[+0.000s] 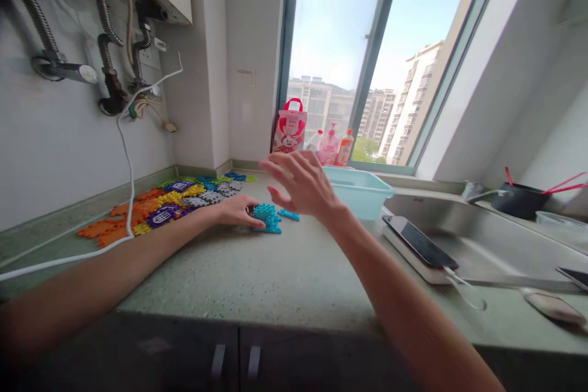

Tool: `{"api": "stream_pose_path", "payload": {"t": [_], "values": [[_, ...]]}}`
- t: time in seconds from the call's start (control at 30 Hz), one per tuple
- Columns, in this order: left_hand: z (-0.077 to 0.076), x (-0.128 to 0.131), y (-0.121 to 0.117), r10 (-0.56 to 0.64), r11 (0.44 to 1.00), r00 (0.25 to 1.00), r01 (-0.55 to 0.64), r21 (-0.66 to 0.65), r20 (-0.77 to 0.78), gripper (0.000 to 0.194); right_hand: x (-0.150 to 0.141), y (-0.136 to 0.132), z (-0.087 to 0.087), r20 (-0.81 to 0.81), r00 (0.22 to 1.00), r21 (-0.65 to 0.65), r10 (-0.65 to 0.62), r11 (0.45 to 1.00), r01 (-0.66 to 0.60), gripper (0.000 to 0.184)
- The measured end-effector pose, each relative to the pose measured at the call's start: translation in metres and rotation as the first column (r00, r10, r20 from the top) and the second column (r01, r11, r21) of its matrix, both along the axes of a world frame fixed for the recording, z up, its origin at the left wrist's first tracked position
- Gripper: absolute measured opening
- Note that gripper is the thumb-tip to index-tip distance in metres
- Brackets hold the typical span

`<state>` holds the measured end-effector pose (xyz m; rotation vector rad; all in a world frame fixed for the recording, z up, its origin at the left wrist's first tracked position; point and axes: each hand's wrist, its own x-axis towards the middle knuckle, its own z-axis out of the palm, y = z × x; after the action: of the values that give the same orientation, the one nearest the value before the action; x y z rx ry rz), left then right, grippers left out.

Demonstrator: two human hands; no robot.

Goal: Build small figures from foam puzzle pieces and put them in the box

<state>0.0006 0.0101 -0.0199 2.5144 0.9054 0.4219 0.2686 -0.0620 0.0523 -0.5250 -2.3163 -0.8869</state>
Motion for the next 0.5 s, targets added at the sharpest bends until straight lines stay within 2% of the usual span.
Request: {"api": "stream_pose_path", "payload": {"t": [0.13, 0.2, 0.33, 0.43, 0.5], "values": [[-0.002, 0.001, 0.004, -0.013, 1.0, 0.999, 0.012, 0.017, 0.047, 0.053, -0.017, 0.005, -0.056, 0.206, 0.976, -0.103, 0.066, 0.994, -0.045, 0.048], [-0.003, 0.001, 0.005, -0.021, 0.999, 0.997, 0.019, 0.033, 0.074, 0.05, -0.026, 0.006, -0.07, 0.159, 0.986, -0.183, 0.042, 0.983, -0.012, 0.047], [-0.002, 0.004, 0.002, 0.037, 0.997, 0.999, -0.039, 0.062, 0.023, 0.051, -0.033, 0.005, -0.065, 0.02, 1.0, -0.286, -0.022, 0.958, 0.026, 0.048], [0.0, 0.005, -0.003, 0.102, 0.991, 0.994, -0.099, 0.087, -0.024, 0.057, -0.026, 0.002, -0.056, -0.009, 0.997, -0.339, -0.076, 0.938, 0.068, 0.05], [0.002, 0.007, -0.006, 0.145, 0.982, 0.989, -0.14, 0.128, -0.032, 0.06, -0.019, 0.0, -0.053, -0.016, 0.987, -0.405, -0.161, 0.903, 0.141, 0.052]]}}
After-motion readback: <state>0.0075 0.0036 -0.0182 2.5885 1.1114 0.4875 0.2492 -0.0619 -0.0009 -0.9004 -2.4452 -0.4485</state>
